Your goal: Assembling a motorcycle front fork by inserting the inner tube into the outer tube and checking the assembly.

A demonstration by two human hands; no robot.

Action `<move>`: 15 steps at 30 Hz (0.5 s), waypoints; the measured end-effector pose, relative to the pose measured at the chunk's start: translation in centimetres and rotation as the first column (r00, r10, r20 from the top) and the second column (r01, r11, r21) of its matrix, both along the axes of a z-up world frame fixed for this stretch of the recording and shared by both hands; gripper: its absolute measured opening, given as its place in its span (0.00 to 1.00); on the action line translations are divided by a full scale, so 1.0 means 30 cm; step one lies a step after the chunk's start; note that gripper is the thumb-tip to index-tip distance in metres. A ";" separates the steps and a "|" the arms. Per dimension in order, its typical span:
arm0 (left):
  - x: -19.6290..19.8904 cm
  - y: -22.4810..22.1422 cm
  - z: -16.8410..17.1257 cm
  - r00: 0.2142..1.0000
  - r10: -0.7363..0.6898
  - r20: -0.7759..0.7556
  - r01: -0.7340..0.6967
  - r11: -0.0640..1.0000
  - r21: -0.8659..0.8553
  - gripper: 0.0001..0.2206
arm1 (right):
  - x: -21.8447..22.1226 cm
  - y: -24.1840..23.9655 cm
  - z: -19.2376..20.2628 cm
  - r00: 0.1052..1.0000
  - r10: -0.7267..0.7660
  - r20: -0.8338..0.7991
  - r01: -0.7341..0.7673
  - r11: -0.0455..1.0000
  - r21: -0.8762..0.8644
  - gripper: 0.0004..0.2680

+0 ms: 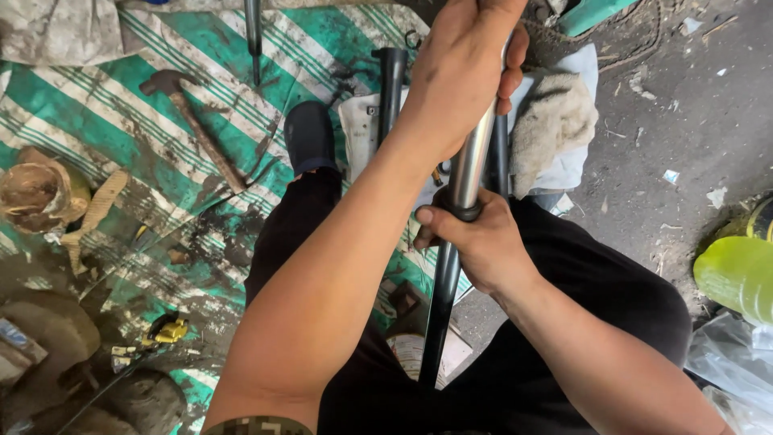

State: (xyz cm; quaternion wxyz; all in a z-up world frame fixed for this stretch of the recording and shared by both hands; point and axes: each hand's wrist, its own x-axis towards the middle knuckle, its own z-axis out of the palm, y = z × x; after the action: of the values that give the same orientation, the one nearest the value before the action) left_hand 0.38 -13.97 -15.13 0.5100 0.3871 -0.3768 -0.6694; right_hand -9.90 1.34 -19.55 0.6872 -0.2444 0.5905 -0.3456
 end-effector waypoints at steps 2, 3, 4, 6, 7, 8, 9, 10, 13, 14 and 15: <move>0.007 0.012 -0.001 1.000 -0.016 -0.002 0.016 0.998 0.058 0.22 | 0.004 0.004 0.004 1.000 0.010 -0.015 -0.010 1.000 0.028 0.11; 0.008 0.011 0.001 0.999 -0.034 -0.012 0.035 0.994 0.108 0.29 | 0.003 -0.002 0.006 0.999 0.017 -0.037 -0.015 0.999 0.048 0.11; 0.015 0.007 0.005 0.999 -0.035 -0.007 0.035 0.994 0.104 0.29 | 0.007 -0.011 0.009 0.999 0.017 -0.032 -0.015 0.999 0.044 0.11; 0.030 0.018 0.009 0.998 -0.061 -0.012 0.062 0.990 0.123 0.30 | 0.016 -0.008 0.019 0.999 0.043 -0.003 -0.043 0.998 0.047 0.10; 0.030 0.018 0.013 0.998 -0.065 -0.007 0.065 0.990 0.122 0.30 | 0.021 -0.014 0.031 0.999 0.040 0.002 -0.040 0.998 0.044 0.10; 0.030 0.018 0.017 0.999 -0.054 -0.006 0.054 0.993 0.106 0.27 | 0.027 -0.020 0.045 0.996 0.077 -0.055 -0.073 0.995 0.075 0.10; 0.025 0.018 0.021 0.999 -0.042 -0.010 0.043 0.995 0.091 0.25 | 0.027 -0.028 0.060 0.986 0.117 -0.116 -0.105 0.989 0.107 0.10; 0.018 0.019 0.017 0.999 -0.044 -0.011 0.045 0.995 0.089 0.25 | 0.028 -0.032 0.073 0.987 0.115 -0.116 -0.102 0.989 0.106 0.10; 0.014 0.023 0.010 0.999 -0.015 -0.045 0.020 0.995 0.102 0.20 | 0.033 -0.049 0.099 0.976 0.153 -0.152 -0.129 0.979 0.160 0.10; 0.016 0.024 0.008 0.998 -0.019 -0.055 0.024 0.996 0.087 0.20 | 0.031 -0.051 0.098 0.967 0.184 -0.177 -0.157 0.975 0.159 0.09; 0.015 0.026 0.006 0.998 -0.025 -0.066 0.029 0.997 0.073 0.21 | 0.027 -0.053 0.098 0.955 0.214 -0.204 -0.183 0.970 0.161 0.09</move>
State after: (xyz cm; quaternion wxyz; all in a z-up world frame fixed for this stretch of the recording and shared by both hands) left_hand 0.84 -13.17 -14.96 0.4982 0.3786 -0.3401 -0.7020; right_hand -9.10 -0.24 -16.61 0.6644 -0.2900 0.6581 -0.2032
